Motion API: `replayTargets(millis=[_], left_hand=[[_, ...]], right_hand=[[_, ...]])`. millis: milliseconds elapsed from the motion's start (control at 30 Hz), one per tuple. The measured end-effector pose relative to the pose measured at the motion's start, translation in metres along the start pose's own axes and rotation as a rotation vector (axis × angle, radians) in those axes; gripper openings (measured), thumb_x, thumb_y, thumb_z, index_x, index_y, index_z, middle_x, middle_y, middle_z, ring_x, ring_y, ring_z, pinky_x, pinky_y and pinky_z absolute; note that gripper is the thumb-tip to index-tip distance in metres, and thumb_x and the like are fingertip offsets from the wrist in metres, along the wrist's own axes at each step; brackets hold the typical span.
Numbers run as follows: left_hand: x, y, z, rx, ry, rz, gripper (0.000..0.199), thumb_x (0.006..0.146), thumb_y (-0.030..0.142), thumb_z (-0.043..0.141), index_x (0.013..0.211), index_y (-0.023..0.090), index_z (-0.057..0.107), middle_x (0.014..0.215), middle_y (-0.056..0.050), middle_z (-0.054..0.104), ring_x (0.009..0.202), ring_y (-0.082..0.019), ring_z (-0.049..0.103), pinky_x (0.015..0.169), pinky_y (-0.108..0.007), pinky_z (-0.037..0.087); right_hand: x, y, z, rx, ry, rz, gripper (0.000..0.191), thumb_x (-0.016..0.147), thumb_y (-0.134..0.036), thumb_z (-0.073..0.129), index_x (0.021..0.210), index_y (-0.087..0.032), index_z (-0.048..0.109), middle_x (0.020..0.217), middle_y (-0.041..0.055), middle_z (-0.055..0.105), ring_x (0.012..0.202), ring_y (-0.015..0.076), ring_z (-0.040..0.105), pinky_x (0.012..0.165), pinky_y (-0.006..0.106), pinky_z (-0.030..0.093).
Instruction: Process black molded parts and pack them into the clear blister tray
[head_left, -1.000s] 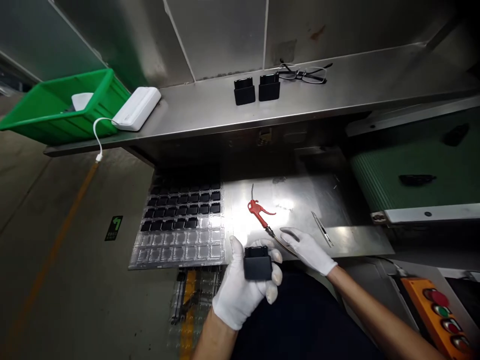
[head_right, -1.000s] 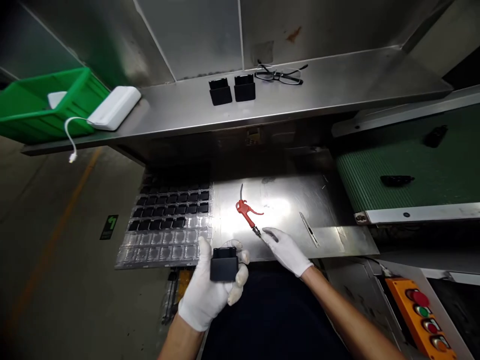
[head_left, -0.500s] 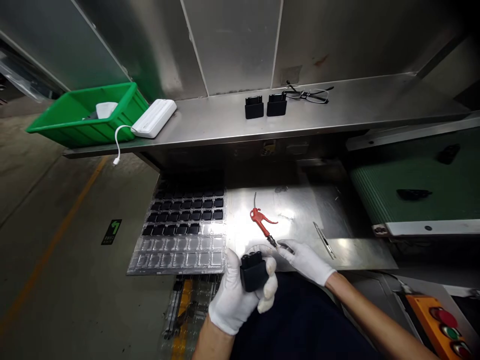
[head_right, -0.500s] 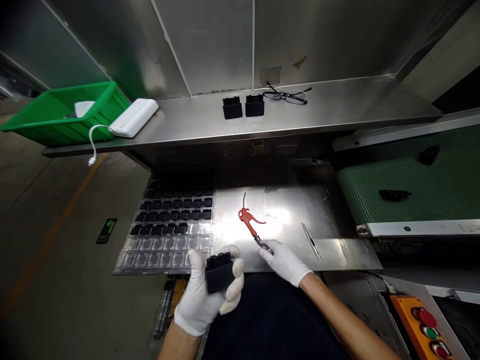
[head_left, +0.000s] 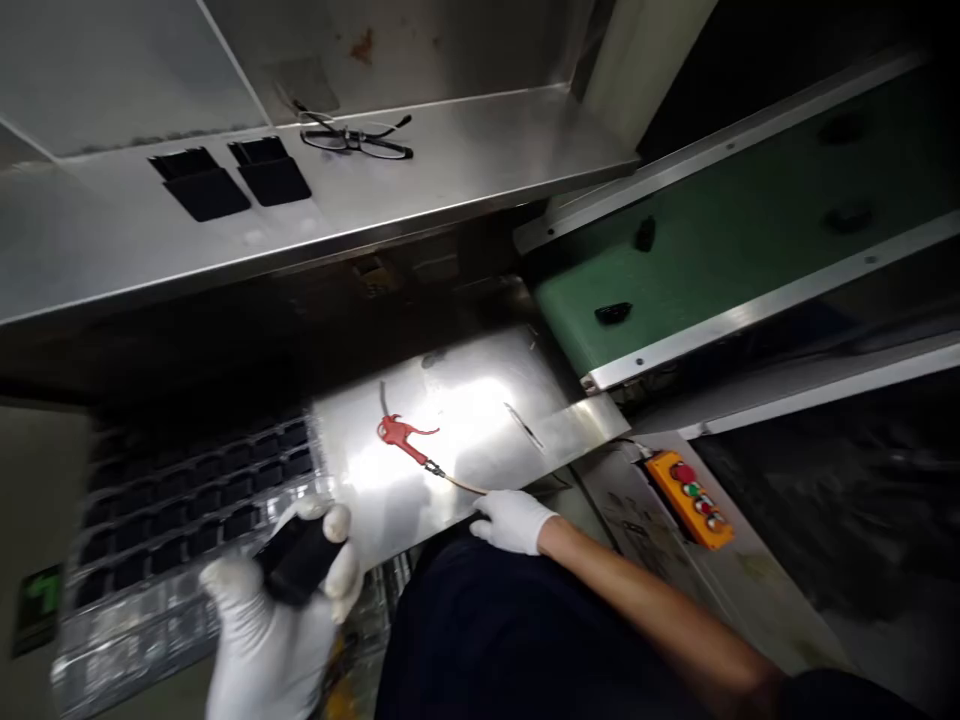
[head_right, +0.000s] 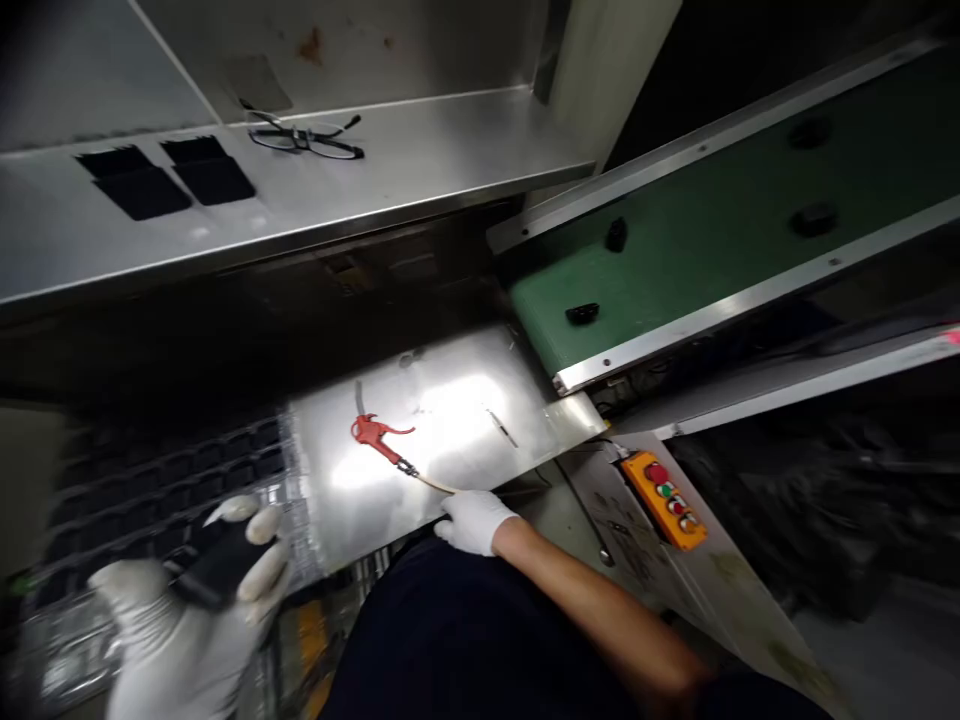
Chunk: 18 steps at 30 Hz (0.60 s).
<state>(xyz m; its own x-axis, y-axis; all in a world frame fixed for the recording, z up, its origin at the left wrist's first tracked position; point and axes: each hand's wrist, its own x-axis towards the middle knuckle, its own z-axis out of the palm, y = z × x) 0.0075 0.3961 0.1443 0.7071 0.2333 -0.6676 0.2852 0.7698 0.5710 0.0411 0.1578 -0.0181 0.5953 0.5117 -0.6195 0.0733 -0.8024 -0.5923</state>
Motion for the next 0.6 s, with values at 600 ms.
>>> replayTargets(millis=[600], left_hand=[[-0.021, -0.010, -0.037, -0.012, -0.216, 0.098, 0.036, 0.077, 0.039, 0.084, 0.091, 0.011, 0.067, 0.089, -0.007, 0.069, 0.081, -0.020, 0.072, 0.062, -0.022, 0.059]], right_hand=[[0.174, -0.081, 0.011, -0.158, 0.156, 0.118, 0.076, 0.072, -0.040, 0.078, 0.135, -0.013, 0.046, 0.131, 0.0216, 0.052, 0.100, 0.0351, 0.064, 0.086, 0.044, 0.051]])
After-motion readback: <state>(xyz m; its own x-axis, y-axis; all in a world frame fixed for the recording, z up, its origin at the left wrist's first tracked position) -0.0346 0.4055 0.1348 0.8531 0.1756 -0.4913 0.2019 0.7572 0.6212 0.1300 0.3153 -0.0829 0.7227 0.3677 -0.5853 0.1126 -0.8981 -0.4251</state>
